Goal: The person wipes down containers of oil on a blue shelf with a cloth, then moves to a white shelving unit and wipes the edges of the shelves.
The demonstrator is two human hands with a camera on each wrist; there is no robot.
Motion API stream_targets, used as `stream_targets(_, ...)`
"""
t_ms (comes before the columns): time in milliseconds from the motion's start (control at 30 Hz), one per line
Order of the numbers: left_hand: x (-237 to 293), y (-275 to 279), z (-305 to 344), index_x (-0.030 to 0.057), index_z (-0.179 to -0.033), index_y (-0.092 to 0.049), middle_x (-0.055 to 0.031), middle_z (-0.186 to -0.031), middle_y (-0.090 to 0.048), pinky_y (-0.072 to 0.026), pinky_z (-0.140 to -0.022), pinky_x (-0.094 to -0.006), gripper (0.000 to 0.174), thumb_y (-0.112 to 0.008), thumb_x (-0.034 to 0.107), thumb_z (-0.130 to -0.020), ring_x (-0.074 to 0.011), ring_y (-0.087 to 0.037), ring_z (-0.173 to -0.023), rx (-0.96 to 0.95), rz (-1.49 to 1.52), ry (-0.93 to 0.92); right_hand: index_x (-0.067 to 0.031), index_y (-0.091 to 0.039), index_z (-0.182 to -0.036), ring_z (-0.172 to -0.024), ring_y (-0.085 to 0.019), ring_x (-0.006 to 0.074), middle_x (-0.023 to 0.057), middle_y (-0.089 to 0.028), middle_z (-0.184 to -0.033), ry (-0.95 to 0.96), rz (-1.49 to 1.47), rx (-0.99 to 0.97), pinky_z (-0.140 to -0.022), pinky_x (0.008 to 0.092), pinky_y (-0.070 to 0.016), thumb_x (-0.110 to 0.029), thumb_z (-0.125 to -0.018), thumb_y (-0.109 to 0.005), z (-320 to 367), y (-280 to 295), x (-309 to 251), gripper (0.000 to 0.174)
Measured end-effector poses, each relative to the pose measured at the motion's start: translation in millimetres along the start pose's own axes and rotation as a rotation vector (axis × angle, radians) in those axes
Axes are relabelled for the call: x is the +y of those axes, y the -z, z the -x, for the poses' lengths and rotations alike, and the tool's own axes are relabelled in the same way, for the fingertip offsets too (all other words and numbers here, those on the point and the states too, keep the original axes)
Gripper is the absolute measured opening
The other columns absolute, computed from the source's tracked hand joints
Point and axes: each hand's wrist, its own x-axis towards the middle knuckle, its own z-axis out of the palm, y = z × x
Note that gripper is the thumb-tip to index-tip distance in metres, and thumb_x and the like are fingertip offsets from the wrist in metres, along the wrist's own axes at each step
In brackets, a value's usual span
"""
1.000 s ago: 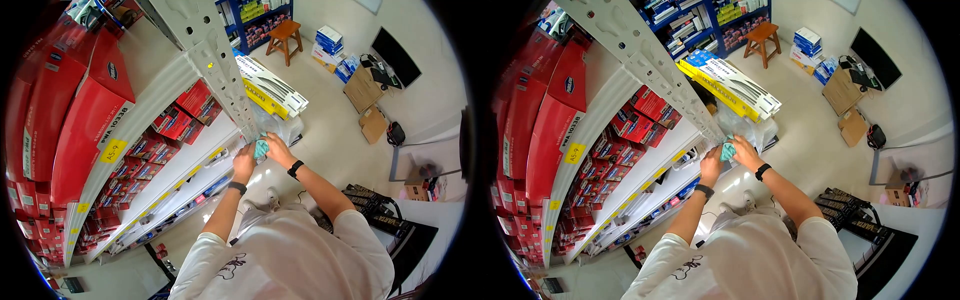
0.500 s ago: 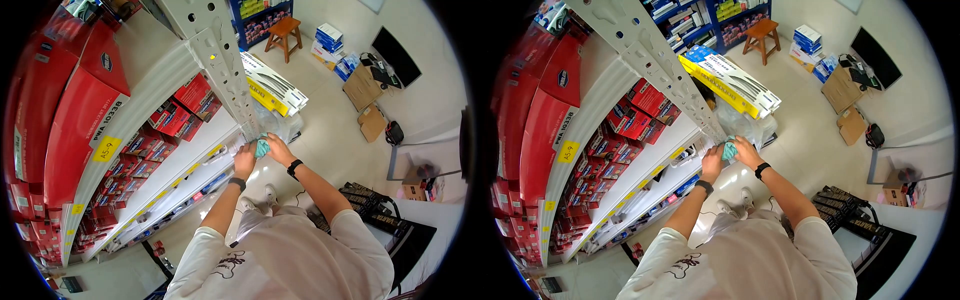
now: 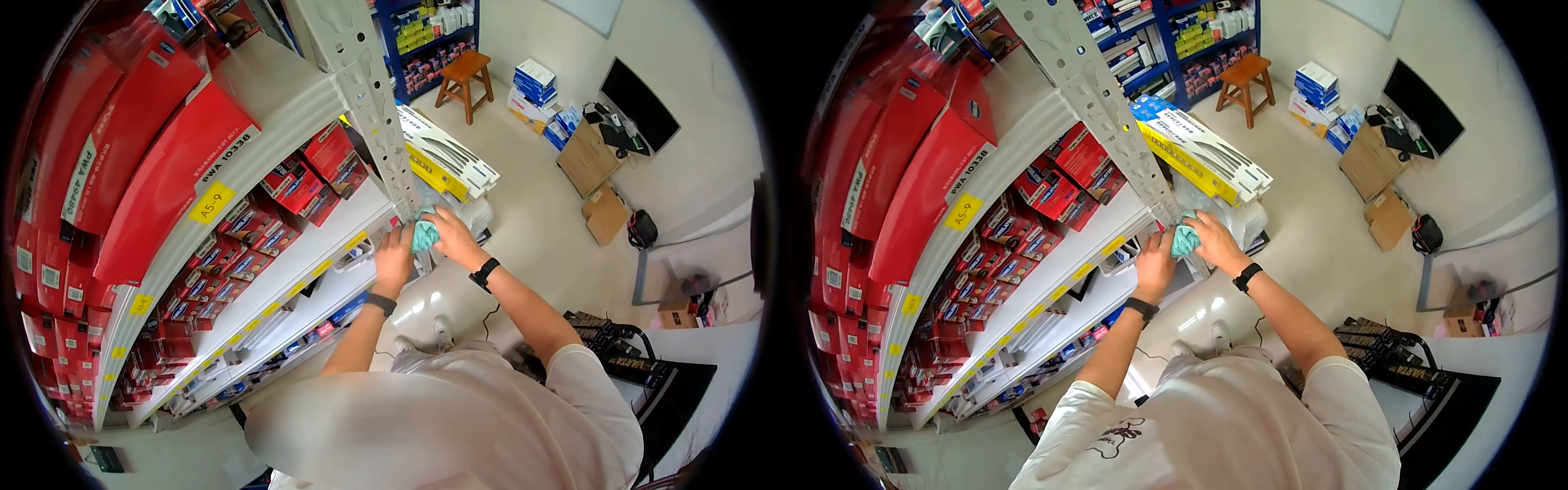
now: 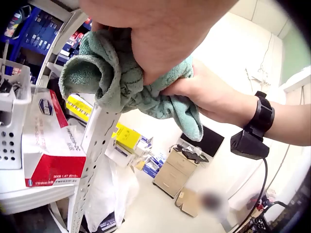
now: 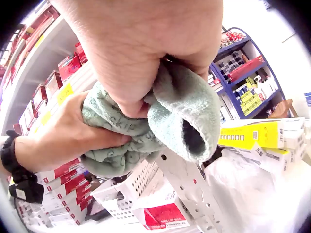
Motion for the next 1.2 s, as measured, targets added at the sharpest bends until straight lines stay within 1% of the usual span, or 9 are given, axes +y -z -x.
stream_targets(200,12,22,-9,0.0142,-0.13,-0.061,-0.0117,-0.114,-0.067,-0.0579,-0.081,-0.0461,0.065,-0.083,0.008,-0.07,-0.0357,-0.066,-0.103,0.075,-0.003,0.008,-0.0064,-0.065,-0.126,-0.117,-0.057,0.0407,0.0182,-0.057,-0.13,0.078,0.029,0.06,-0.101,0.0448,-0.0493,0.004,-0.066,-0.077,-16,26,-24,0.062)
stream_targets(400,20,34,-10,0.0128,-0.131,-0.061,-0.013,-0.117,-0.067,-0.0567,-0.084,-0.0463,0.064,-0.081,0.006,-0.071,-0.0367,-0.066,-0.103,0.119,0.046,0.013,-0.0054,-0.066,-0.121,-0.116,-0.056,0.0395,0.0172,-0.058,-0.128,0.128,0.024,0.097,-0.099,0.0451,-0.0494,0.002,-0.066,-0.079,-22,41,-40,0.057)
stream_targets(533,19,34,-8,0.0122,-0.131,-0.062,-0.0131,-0.116,-0.068,-0.0565,-0.084,-0.046,0.062,-0.08,0.006,-0.072,-0.037,-0.066,-0.103,0.099,0.069,0.044,-0.0049,-0.067,-0.12,-0.115,-0.057,0.0395,0.017,-0.059,-0.126,0.147,0.024,0.116,-0.099,0.0452,-0.0495,0.001,-0.067,-0.078,-23,38,-38,0.055)
stream_targets(700,7,15,-5,0.0117,-0.13,-0.063,-0.0142,-0.119,-0.069,-0.057,-0.084,-0.0463,0.058,-0.078,0.006,-0.074,-0.0369,-0.066,-0.104,0.061,0.08,0.023,-0.0029,-0.067,-0.121,-0.116,-0.058,0.0397,0.0167,-0.06,-0.126,0.085,-0.014,0.098,-0.101,0.0447,-0.0495,0.001,-0.069,-0.077,-18,19,-23,0.053)
stream_targets(800,3,3,1,0.0135,-0.133,-0.061,-0.0108,-0.115,-0.068,-0.058,-0.083,-0.0447,0.065,-0.076,0.002,-0.071,-0.0336,-0.066,-0.1,0.059,0.024,0.019,-0.0038,-0.066,-0.123,-0.119,-0.058,0.0395,0.0184,-0.06,-0.125,0.026,-0.038,0.042,-0.101,0.044,-0.0496,0.001,-0.069,-0.076,-9,8,-12,0.055)
stream_targets(933,4,3,13,0.0125,-0.135,-0.059,-0.0134,-0.12,-0.066,-0.0575,-0.087,-0.0447,0.069,-0.078,0.004,-0.07,-0.0352,-0.065,-0.106,-0.019,0.016,0.026,-0.0037,-0.063,-0.127,-0.119,-0.057,0.0394,0.0169,-0.058,-0.127,0.005,-0.004,-0.006,-0.099,0.0444,-0.0508,0.0,-0.07,-0.077,7,7,-17,0.059)
stream_targets(1067,-1,7,42,0.0125,-0.14,-0.055,-0.0129,-0.122,-0.062,-0.0572,-0.087,-0.0439,0.076,-0.08,0.005,-0.069,-0.0337,-0.063,-0.109,-0.089,0.016,0.03,-0.0053,-0.061,-0.13,-0.12,-0.057,0.0383,0.017,-0.056,-0.129,-0.012,0.05,-0.146,-0.099,0.0446,-0.0513,-0.002,-0.068,-0.08,26,4,-22,0.064)
stream_targets(1133,-10,4,61,0.0136,-0.145,-0.05,-0.0134,-0.121,-0.059,-0.056,-0.086,-0.0425,0.081,-0.082,0.014,-0.071,-0.032,-0.062,-0.108,-0.099,-0.02,-0.075,-0.0058,-0.06,-0.13,-0.12,-0.057,0.038,0.0171,-0.055,-0.129,0.007,0.059,-0.197,-0.099,0.0448,-0.0516,-0.002,-0.067,-0.081,36,-1,-24,0.066)
stream_targets(1200,-16,6,82,0.0141,-0.146,-0.049,-0.0133,-0.122,-0.058,-0.056,-0.085,-0.042,0.081,-0.082,0.018,-0.072,-0.032,-0.061,-0.11,-0.101,-0.047,-0.089,-0.0066,-0.059,-0.131,-0.119,-0.058,0.038,0.0179,-0.055,-0.129,0.035,0.06,-0.268,-0.098,0.0448,-0.0519,-0.003,-0.066,-0.082,47,-10,-25,0.069)
